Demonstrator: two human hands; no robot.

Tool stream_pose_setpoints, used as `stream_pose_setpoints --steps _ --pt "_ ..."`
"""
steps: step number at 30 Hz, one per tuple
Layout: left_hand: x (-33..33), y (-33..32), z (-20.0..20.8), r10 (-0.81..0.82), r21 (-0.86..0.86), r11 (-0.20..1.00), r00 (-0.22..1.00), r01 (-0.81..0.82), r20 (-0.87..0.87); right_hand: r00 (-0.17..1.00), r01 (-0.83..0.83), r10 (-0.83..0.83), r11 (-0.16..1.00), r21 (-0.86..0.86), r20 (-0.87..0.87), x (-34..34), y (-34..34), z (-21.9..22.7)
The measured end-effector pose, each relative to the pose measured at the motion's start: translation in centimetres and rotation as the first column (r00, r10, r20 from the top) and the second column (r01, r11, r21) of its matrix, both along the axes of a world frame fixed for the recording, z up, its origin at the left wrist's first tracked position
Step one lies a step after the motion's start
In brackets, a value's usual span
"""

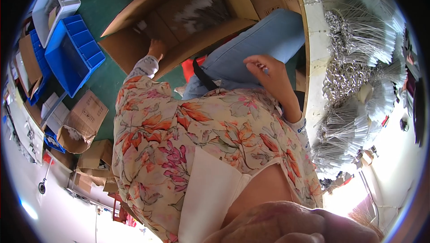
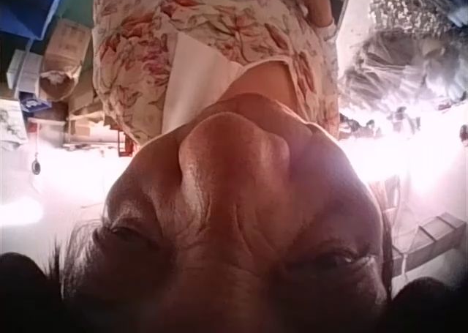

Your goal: Assembling small white cleaning brushes by threading metal rings onto the wire handles.

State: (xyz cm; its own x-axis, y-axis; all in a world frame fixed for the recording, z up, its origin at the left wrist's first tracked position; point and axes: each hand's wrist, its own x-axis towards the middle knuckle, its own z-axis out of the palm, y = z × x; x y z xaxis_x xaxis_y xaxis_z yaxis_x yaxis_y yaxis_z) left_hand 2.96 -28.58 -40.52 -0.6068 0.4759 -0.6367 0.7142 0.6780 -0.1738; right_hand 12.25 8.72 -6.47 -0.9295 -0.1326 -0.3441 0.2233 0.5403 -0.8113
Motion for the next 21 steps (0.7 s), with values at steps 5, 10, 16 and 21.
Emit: stream_pose_setpoints --steps 5,10,16,21 --pt "3.2 1.7 -3.8 0.516 0.093 0.801 0.761 -0.591 0.393 0.963 0.100 -0.089 0.994 0.032 -0.254 -0.9 -0.3 1.5" --pt "2.1 4.7 -3.8 0.532 0.192 0.726 0.716 -0.660 0.451 0.853 0.267 -0.149 0.948 0.172 -0.499 -1.6 1.0 2.3" --pt "-0.5 3.6 -7.1 0.337 0.321 0.843 0.889 -0.431 0.310 0.700 0.458 -0.175 0.854 0.247 -0.692 -0.4 3.3 1.7" --pt "-0.6 4.7 -9.0 0.019 0.630 0.776 0.999 -0.031 0.027 0.618 0.548 -0.008 0.721 0.423 -0.786 -0.8 6.6 -2.5"
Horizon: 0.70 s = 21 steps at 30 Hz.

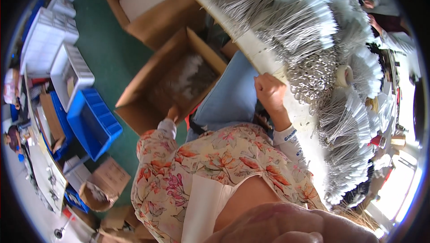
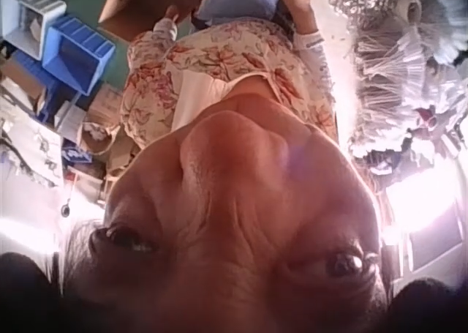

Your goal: Assembling small white cleaning brushes by threading metal rings onto the wire handles.

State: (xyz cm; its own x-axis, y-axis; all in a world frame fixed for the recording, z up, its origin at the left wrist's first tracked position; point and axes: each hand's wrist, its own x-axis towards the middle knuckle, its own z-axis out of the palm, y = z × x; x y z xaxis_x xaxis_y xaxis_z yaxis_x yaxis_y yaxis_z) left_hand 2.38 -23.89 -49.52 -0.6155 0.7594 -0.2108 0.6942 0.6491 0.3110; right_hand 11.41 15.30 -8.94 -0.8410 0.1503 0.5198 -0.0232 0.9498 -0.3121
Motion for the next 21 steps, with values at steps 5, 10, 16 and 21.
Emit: stream_pose_setpoints --steps 5,10,16,21 --pt "1.5 1.0 6.3 0.333 -0.145 0.941 0.916 -0.307 0.223 0.999 -0.044 0.044 0.999 0.024 0.009 -0.4 -0.5 -0.3" --pt "3.2 1.1 11.6 0.065 -0.381 0.923 0.998 -0.053 0.020 0.998 -0.034 0.033 0.999 -0.019 -0.055 -0.4 -0.8 0.0" --pt "5.5 1.3 16.1 -0.024 -0.296 0.955 0.996 -0.001 -0.083 0.987 -0.058 0.049 0.997 -0.056 -0.153 -0.6 -0.8 -0.4" --pt "5.0 -1.3 11.8 0.530 -0.110 0.846 0.798 -0.522 0.287 0.987 -0.078 0.060 0.991 -0.112 -0.152 -0.7 -1.0 0.4"
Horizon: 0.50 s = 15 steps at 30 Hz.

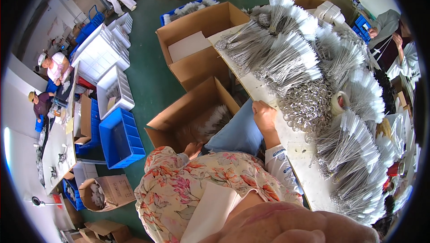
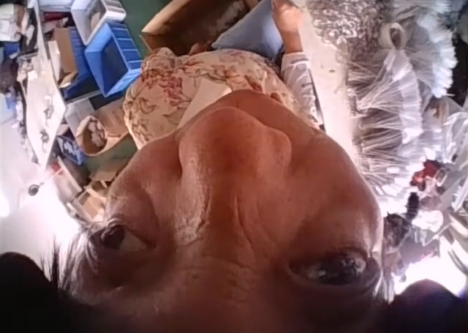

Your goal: Assembling small white cleaning brushes by threading metal rings onto the wire handles.

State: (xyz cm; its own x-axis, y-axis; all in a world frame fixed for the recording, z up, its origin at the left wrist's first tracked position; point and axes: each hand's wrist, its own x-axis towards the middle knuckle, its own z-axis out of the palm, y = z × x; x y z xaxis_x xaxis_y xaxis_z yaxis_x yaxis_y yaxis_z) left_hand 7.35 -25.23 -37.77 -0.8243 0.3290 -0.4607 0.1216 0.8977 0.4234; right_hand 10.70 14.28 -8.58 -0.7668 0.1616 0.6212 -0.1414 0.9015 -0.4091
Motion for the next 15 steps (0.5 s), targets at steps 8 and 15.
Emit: stream_pose_setpoints --steps 8,15 --pt "-2.1 4.9 3.9 -0.437 -0.217 0.881 0.899 0.421 -0.030 1.000 0.016 -0.016 0.999 -0.038 -0.018 0.3 0.4 0.0" --pt "-3.6 7.6 2.0 -0.240 -0.084 0.966 0.969 0.244 0.064 1.000 0.027 -0.027 0.998 -0.056 -0.003 0.4 -0.1 1.1"
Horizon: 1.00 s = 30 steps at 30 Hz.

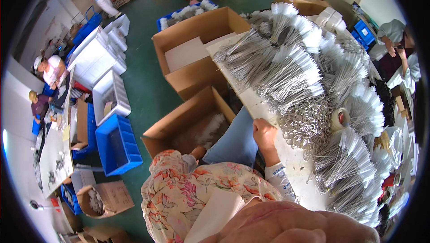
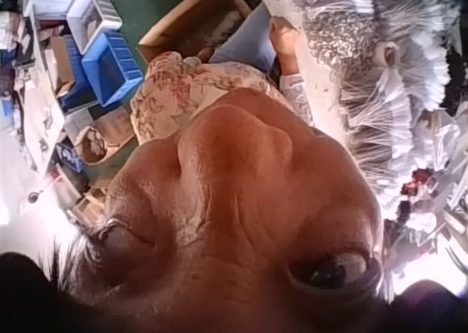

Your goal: Assembling small white cleaning brushes by threading metal rings onto the wire handles.

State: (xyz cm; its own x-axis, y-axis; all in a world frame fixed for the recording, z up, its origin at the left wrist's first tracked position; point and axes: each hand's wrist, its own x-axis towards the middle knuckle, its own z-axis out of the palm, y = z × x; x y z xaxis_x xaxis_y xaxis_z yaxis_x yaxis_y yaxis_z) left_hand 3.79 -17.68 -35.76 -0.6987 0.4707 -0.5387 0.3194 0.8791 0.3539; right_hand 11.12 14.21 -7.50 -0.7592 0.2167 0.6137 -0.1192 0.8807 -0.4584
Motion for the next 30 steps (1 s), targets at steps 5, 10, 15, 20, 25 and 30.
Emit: stream_pose_setpoints --steps 5,10,15,20,25,30 --pt "0.0 1.0 1.7 0.133 -0.137 0.980 0.988 -0.143 -0.079 0.999 0.002 -0.001 1.000 -0.009 0.032 -0.2 -0.3 0.2" --pt "-3.7 2.8 4.5 0.088 -0.005 0.996 0.995 -0.088 -0.044 1.000 -0.005 0.005 0.999 -0.040 0.004 0.2 -0.2 0.5" --pt "-5.3 3.0 6.6 0.073 0.095 0.993 0.997 -0.075 0.021 0.999 -0.052 0.052 0.996 -0.074 -0.011 0.7 -0.1 1.1" --pt "-5.1 4.2 7.2 0.068 0.190 0.977 0.987 -0.095 0.145 0.998 -0.059 0.058 0.994 -0.091 -0.006 0.3 -0.1 0.5" --pt "-4.1 6.9 6.7 -0.022 0.231 0.971 0.944 -0.058 0.330 0.998 -0.039 0.044 0.991 -0.131 0.036 0.1 0.0 0.4" --pt "-9.3 13.1 9.0 -0.201 0.247 0.964 0.870 0.095 0.450 0.981 -0.106 0.119 0.990 -0.094 0.154 0.1 0.7 0.4"
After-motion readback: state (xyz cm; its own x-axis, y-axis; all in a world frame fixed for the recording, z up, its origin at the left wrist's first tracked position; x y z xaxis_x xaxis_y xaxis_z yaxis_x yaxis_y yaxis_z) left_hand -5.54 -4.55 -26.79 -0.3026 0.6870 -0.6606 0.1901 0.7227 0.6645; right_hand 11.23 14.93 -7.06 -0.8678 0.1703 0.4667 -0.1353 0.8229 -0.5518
